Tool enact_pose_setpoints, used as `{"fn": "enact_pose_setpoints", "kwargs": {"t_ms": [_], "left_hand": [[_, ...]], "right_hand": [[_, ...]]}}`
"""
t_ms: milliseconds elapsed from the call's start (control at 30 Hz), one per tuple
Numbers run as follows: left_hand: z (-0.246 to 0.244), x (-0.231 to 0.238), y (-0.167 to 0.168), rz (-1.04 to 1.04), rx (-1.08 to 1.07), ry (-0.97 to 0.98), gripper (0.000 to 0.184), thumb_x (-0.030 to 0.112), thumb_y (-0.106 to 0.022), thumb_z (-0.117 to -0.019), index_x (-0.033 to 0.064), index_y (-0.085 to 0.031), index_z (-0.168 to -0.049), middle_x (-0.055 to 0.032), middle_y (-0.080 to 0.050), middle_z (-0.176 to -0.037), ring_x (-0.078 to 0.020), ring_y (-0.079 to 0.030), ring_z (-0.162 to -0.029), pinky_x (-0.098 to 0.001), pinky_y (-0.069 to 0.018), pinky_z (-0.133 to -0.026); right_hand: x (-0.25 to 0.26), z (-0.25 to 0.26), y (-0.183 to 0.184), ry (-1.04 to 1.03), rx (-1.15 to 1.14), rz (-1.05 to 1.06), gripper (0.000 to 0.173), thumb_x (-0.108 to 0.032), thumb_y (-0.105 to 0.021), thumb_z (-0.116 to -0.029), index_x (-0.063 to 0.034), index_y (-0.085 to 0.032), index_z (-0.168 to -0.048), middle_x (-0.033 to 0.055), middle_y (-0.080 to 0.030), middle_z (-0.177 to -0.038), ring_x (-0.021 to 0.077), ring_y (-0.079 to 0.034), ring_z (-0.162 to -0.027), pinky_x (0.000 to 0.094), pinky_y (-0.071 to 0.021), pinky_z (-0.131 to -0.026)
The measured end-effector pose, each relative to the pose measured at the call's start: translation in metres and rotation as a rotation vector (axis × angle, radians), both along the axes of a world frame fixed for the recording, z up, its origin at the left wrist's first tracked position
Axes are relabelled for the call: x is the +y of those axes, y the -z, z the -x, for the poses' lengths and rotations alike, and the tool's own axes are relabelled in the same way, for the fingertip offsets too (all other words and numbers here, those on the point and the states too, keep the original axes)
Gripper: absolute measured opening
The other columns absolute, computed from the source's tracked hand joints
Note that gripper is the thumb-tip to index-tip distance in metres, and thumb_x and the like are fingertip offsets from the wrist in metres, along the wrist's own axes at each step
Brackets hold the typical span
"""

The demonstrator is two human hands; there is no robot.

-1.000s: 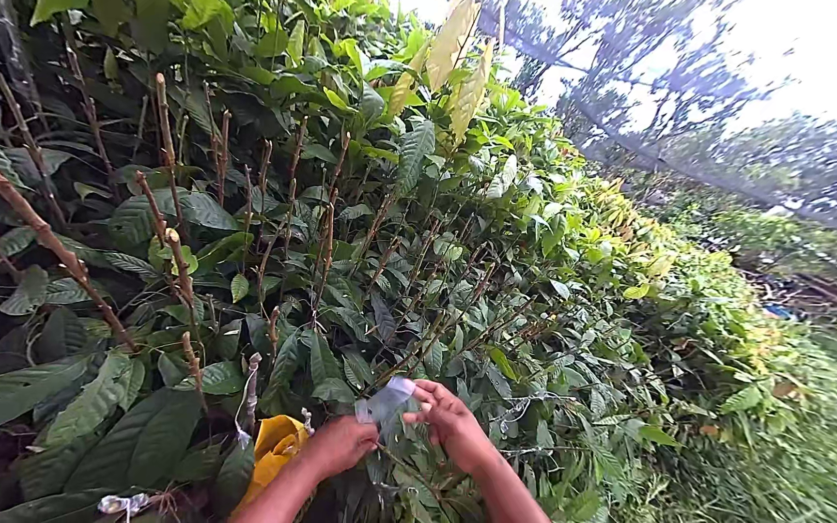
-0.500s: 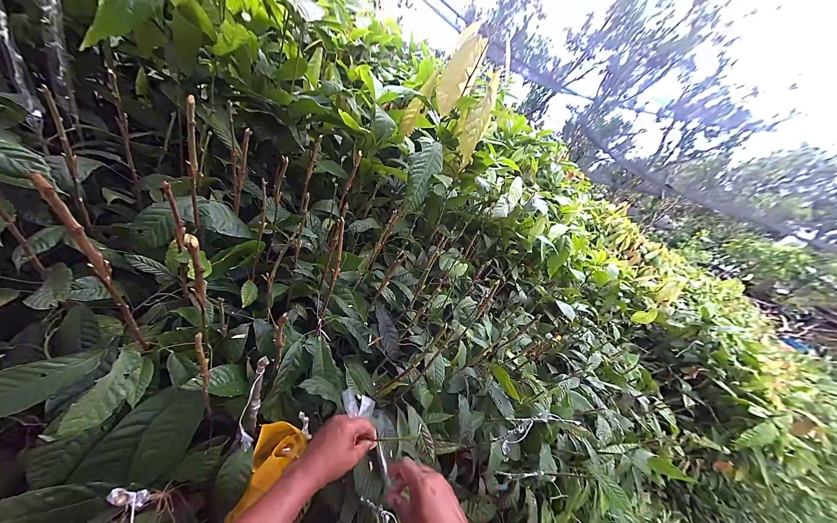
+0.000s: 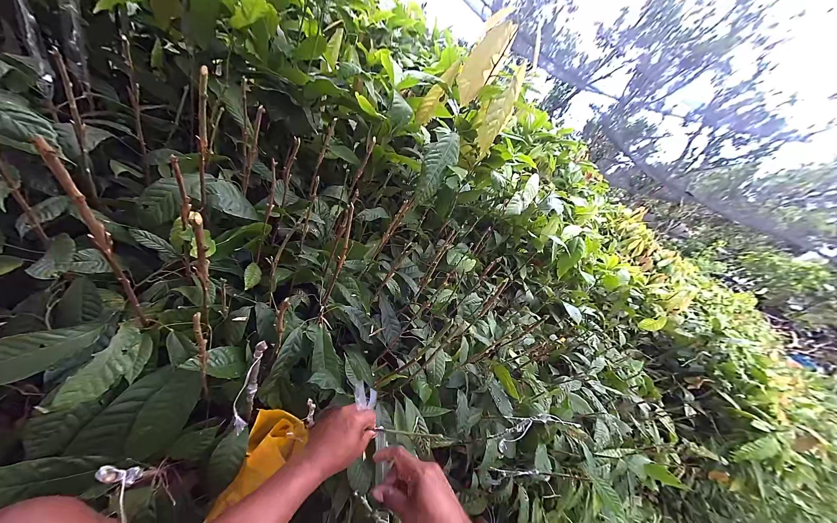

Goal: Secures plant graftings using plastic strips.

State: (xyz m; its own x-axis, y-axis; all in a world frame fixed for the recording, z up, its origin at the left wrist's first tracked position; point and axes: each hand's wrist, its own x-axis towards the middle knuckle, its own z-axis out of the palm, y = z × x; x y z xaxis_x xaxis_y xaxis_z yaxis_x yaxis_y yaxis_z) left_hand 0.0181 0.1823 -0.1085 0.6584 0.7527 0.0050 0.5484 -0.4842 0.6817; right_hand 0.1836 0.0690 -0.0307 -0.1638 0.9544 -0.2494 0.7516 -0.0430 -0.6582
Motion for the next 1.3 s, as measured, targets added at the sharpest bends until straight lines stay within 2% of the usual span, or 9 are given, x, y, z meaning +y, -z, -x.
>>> {"fn": "enact_pose_setpoints", "kwargs": {"t_ms": [167, 367, 533, 633, 733, 867, 1000, 1200, 1300], "left_hand": [[0.001, -0.006, 0.015, -0.149, -0.063, 0.168, 0.025, 0.025, -0.058, -0.1, 0.0044, -0.071, -0.102, -0.0201, -0.071, -0.091, -0.0389, -0.071, -0.088, -0.06, -0.0551, -0.079], [-0.001, 0.009, -0.003, 0.006, -0.111, -0.005, 0.027, 0.022, -0.059, -0.1021, 0.01, -0.069, -0.125, -0.0179, -0.073, -0.106, -0.0354, -0.071, -0.099, -0.0558, -0.0541, -0.092], [-0.006, 0.004, -0.008, 0.013, 0.047, 0.23, 0.027, 0.02, -0.058, -0.1036, 0.0132, -0.07, -0.126, -0.0195, -0.072, -0.113, -0.0393, -0.069, -0.108, -0.0623, -0.0509, -0.097], [-0.005, -0.005, -0.002, -0.038, 0.033, 0.332, 0.025, 0.021, -0.054, -0.1046, 0.0091, -0.072, -0.119, -0.0215, -0.072, -0.104, -0.0409, -0.07, -0.101, -0.0628, -0.0524, -0.091], [0.0, -0.005, -0.005, -0.068, 0.027, 0.243, 0.027, 0.027, -0.055, -0.1045, 0.0092, -0.07, -0.118, -0.0189, -0.073, -0.099, -0.038, -0.071, -0.096, -0.0595, -0.0538, -0.088], [-0.006, -0.013, -0.004, -0.094, 0.053, 0.226, 0.029, 0.027, -0.052, -0.1071, 0.0122, -0.071, -0.123, -0.0216, -0.072, -0.103, -0.041, -0.07, -0.098, -0.0615, -0.0542, -0.088], [-0.014, -0.02, -0.011, -0.119, 0.164, 0.276, 0.037, 0.037, -0.047, -0.1082, 0.0112, -0.07, -0.119, -0.022, -0.071, -0.1, -0.0421, -0.07, -0.096, -0.0625, -0.0537, -0.085], [-0.02, -0.023, -0.019, -0.082, 0.196, 0.268, 0.034, 0.033, -0.044, -0.1095, 0.0144, -0.069, -0.124, -0.0221, -0.069, -0.108, -0.0421, -0.069, -0.1, -0.0626, -0.0536, -0.085], [-0.022, -0.023, -0.026, -0.124, 0.199, 0.276, 0.038, 0.037, -0.045, -0.1085, 0.0098, -0.07, -0.115, -0.0214, -0.07, -0.097, -0.042, -0.069, -0.094, -0.0618, -0.0533, -0.082]], "right_hand": [[0.06, -0.065, 0.017, 0.048, 0.262, 0.113, 0.046, -0.01, -0.053, -0.1019, -0.0039, -0.047, -0.146, 0.0088, -0.063, -0.14, 0.0165, -0.067, -0.111, 0.0354, -0.0557, -0.088], [-0.006, -0.021, 0.019, 0.044, -0.021, -0.007, 0.036, -0.015, -0.064, -0.0989, -0.0042, -0.067, -0.133, 0.0161, -0.072, -0.089, 0.027, -0.069, -0.076, 0.0481, -0.0578, -0.078], [-0.021, -0.033, -0.027, 0.088, 0.604, 0.065, 0.024, -0.01, -0.055, -0.1016, -0.003, -0.062, -0.123, 0.0054, -0.073, -0.094, 0.0076, -0.063, -0.064, 0.0257, -0.0515, -0.054], [0.016, -0.093, -0.021, 0.114, 0.332, 0.021, 0.045, -0.014, -0.057, -0.1009, -0.0061, -0.047, -0.144, 0.0089, -0.066, -0.136, 0.0132, -0.07, -0.104, 0.0277, -0.0577, -0.075], [-0.001, -0.081, -0.015, -0.038, -0.382, 0.047, 0.045, -0.02, -0.07, -0.0962, -0.0051, -0.061, -0.138, 0.0203, -0.071, -0.118, 0.0373, -0.067, -0.114, 0.057, -0.0517, -0.1], [-0.036, -0.053, -0.02, 0.073, 0.354, 0.037, 0.026, -0.01, -0.062, -0.0994, 0.003, -0.062, -0.122, 0.0095, -0.072, -0.093, 0.0163, -0.067, -0.071, 0.0353, -0.0567, -0.062], [-0.001, -0.097, -0.012, -0.01, -0.059, -0.023, 0.057, -0.014, -0.068, -0.0953, -0.0044, -0.05, -0.149, 0.0118, -0.063, -0.139, 0.0228, -0.063, -0.123, 0.0424, -0.0539, -0.101], [-0.014, -0.069, -0.016, 0.179, 0.48, -0.013, 0.032, -0.013, -0.061, -0.0993, -0.001, -0.059, -0.129, 0.006, -0.072, -0.098, 0.0102, -0.064, -0.07, 0.028, -0.0537, -0.06], [0.002, -0.093, -0.011, 0.095, -0.122, -0.04, 0.049, -0.014, -0.063, -0.0977, -0.0086, -0.055, -0.146, 0.0086, -0.068, -0.13, 0.0212, -0.067, -0.114, 0.0427, -0.0551, -0.098]]}}
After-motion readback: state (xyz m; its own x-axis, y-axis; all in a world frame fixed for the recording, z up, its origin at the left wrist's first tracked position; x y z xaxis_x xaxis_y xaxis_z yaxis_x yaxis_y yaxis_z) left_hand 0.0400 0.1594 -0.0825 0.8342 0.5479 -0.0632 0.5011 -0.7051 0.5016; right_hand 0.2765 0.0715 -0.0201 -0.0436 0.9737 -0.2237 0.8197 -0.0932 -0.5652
